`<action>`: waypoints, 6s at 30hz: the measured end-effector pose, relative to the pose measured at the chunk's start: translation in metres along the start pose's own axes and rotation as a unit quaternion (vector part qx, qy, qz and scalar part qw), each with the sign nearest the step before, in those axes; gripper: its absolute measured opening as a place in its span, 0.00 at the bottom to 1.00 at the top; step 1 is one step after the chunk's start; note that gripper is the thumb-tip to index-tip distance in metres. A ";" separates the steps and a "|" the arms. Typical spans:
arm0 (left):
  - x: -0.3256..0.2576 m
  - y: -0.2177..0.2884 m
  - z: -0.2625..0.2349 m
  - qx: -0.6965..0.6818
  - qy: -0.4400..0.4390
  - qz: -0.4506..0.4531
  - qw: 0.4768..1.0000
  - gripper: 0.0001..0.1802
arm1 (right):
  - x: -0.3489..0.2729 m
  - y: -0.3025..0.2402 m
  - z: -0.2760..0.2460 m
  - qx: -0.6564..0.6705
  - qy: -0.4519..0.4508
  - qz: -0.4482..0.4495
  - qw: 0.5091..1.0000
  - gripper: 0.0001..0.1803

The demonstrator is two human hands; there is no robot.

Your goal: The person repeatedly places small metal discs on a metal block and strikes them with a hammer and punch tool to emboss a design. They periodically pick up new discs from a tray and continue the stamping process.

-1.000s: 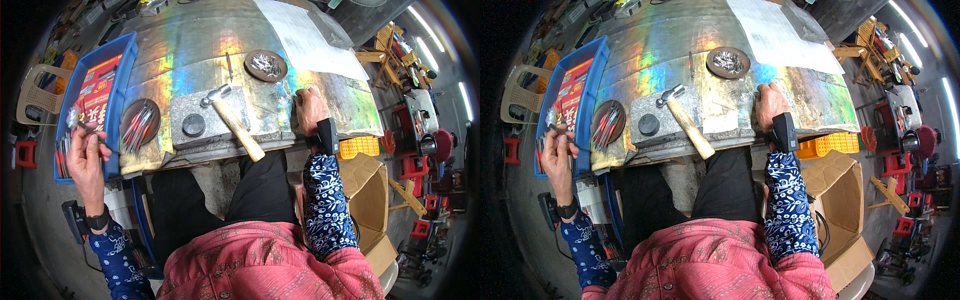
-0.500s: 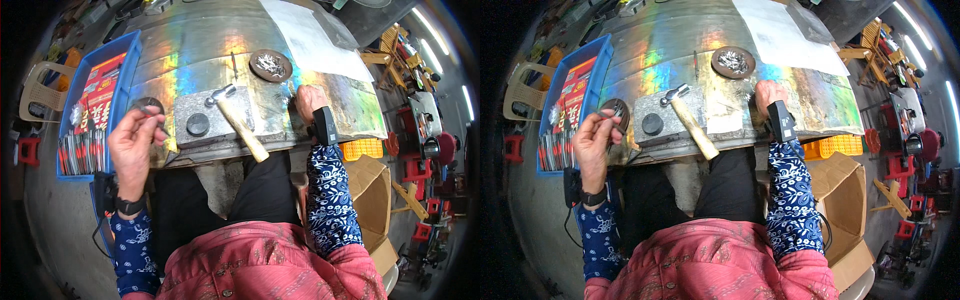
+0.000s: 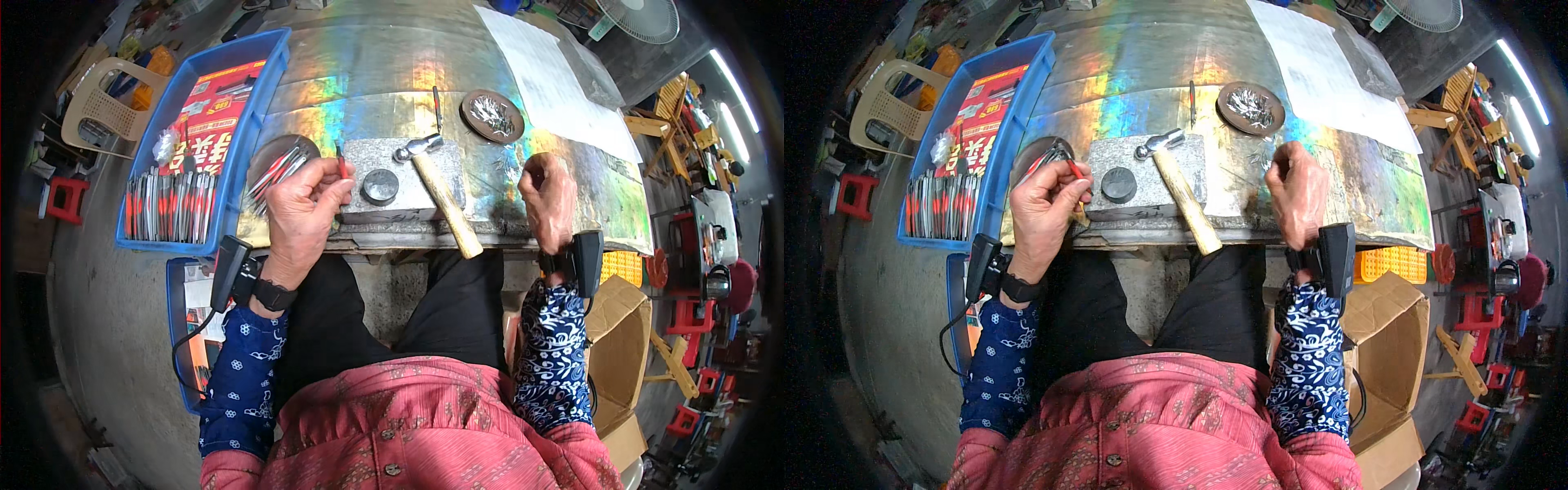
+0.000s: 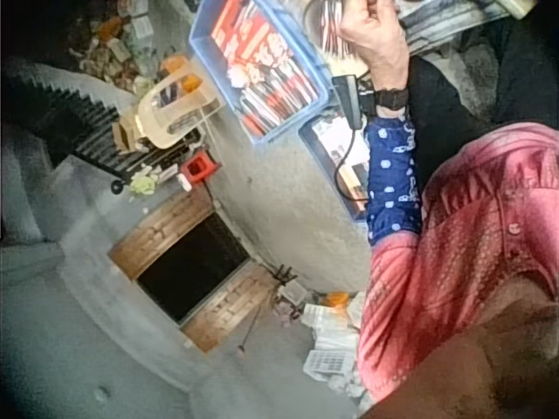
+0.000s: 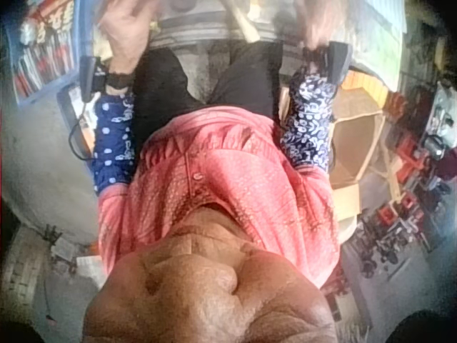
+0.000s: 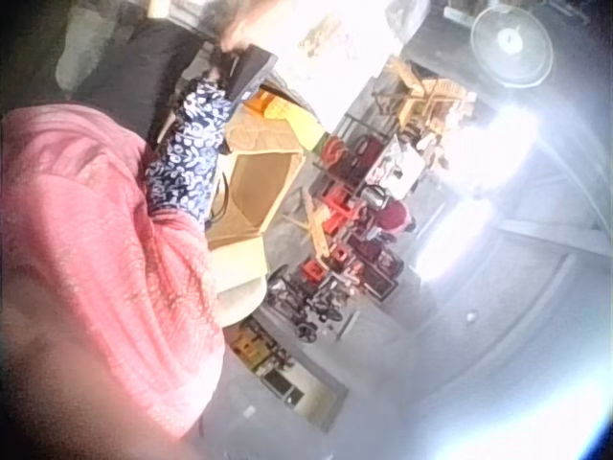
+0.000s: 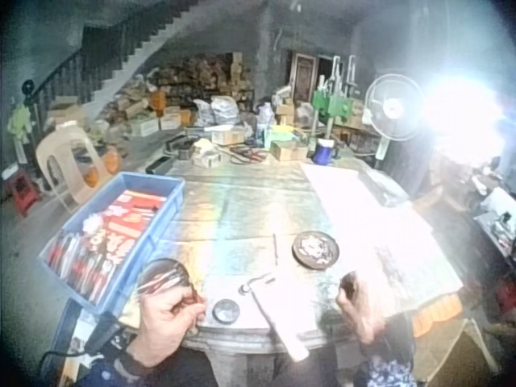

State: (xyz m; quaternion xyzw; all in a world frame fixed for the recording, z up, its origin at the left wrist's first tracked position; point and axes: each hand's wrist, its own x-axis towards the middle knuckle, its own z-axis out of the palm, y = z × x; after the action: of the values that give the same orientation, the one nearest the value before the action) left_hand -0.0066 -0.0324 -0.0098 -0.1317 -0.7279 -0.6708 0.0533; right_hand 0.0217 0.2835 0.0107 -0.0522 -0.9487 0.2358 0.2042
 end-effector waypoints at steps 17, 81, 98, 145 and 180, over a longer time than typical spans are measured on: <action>-0.030 0.023 0.011 -0.311 -0.057 -0.134 0.939 0.10 | -0.067 -0.124 -0.003 0.478 -0.149 0.111 0.858 0.03; 0.004 0.006 0.022 -0.144 0.019 -0.031 0.989 0.04 | -0.069 -0.094 0.027 -0.042 -0.096 -0.024 0.994 0.27; 0.002 0.009 0.025 -0.065 0.013 -0.009 0.998 0.05 | -0.070 -0.088 0.031 -0.019 -0.078 -0.068 0.994 0.29; -0.005 0.014 0.031 0.138 0.043 0.179 0.973 0.08 | -0.053 -0.172 -0.114 0.120 -0.005 -0.108 0.987 0.19; -0.003 0.007 -0.037 -0.197 0.063 -0.094 0.974 0.08 | -0.075 -0.084 0.026 -0.077 0.057 -0.135 0.986 0.26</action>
State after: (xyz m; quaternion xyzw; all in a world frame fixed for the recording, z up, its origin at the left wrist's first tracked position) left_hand -0.0051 -0.0687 0.0000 -0.0284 -0.5856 -0.8101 0.0086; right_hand 0.0793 0.1839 0.0020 0.0475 -0.9492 0.1285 0.2833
